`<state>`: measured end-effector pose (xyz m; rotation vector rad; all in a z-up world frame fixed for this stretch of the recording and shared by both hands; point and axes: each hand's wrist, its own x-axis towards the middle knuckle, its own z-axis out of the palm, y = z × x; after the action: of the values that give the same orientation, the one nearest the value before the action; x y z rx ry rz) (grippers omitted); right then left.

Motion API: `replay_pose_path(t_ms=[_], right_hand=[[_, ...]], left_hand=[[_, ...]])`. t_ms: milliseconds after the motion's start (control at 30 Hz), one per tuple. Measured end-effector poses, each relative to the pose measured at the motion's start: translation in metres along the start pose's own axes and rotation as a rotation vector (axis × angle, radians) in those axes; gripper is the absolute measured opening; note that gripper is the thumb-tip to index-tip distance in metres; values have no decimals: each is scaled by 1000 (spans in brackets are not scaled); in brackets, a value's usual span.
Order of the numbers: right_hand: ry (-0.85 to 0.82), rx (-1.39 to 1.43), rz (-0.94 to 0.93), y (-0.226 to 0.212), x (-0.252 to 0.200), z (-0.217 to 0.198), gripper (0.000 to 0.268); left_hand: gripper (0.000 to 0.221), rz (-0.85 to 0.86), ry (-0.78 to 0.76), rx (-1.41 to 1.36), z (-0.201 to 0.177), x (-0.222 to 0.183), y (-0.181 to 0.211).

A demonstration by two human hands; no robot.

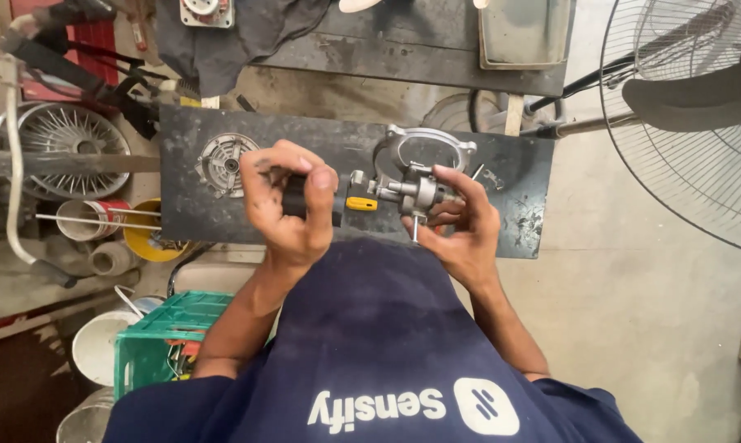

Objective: Disassembling and reassembling a fan motor on a repair bench using a screwdriver.

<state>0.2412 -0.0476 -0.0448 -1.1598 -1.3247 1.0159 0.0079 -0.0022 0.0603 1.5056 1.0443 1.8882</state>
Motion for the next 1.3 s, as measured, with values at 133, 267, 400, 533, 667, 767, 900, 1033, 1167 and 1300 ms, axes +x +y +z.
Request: replay_pose_path(t_ms=[133, 267, 400, 533, 667, 767, 900, 1033, 1167, 1300], right_hand=[[5, -1, 2, -36, 9, 11, 74], [-101, 91, 46, -59, 11, 20, 80], [-37, 87, -24, -38, 10, 11, 77], [24, 6, -63, -43, 24, 13, 72], [-55, 47, -12, -41, 21, 15, 70], [-146, 97, 26, -50, 16, 17, 73], [-217, 134, 29, -62, 15, 18, 74], [-187, 212, 69, -77, 20, 17, 74], [-222, 305, 141, -81, 23, 17, 73], [-343, 620, 175, -63, 25, 6, 75]], left_hand=[[23, -29, 1, 20, -1, -2, -12], [21, -97, 17, 168, -4, -9, -33], [19, -228, -55, 238, -9, -36, -45], [15, -307, -124, 184, -20, -61, -14], [22, -280, -77, -9, -30, -33, 19], [26, -127, 0, 43, -23, 2, 12], [22, -195, -59, 180, -1, 21, -26], [20, -360, -221, 189, -4, -4, -35], [18, -631, -325, 165, -11, -32, -30], [19, -730, -311, 191, -21, -38, -25]])
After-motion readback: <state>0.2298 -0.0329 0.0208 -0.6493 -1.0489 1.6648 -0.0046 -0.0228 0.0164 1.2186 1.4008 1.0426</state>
